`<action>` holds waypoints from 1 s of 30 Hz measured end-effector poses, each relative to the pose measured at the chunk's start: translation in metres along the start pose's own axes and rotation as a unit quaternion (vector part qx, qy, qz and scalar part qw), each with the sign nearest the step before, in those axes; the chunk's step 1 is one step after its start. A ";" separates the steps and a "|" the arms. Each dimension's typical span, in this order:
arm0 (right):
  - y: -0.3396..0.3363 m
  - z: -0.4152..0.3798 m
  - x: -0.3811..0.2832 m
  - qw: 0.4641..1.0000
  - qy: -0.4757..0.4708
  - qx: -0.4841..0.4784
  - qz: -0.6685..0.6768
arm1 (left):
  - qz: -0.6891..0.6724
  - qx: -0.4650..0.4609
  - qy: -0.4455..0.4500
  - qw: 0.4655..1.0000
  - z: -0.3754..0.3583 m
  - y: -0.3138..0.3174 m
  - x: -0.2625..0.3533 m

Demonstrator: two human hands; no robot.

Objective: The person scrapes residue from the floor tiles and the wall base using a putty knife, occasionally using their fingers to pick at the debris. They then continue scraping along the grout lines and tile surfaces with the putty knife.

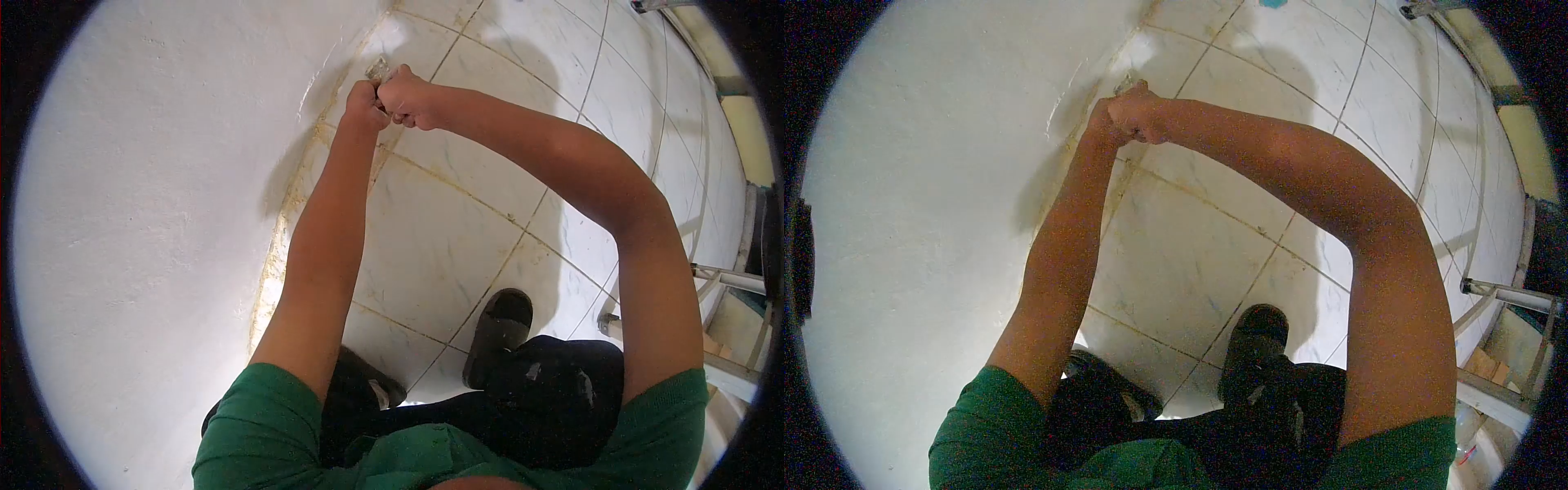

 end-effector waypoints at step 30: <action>-0.003 -0.011 0.008 0.997 0.025 -0.004 0.078 | 0.101 0.023 0.069 0.992 0.012 -0.013 -0.006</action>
Point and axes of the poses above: each hand's wrist, its own z-axis towards the middle knuckle, its own y-axis out of the palm, x = y × z, the point moved 6 cm from there along z, towards the middle knuckle, and after that the axes turned 3 degrees about -x, right-handed, at the moved point
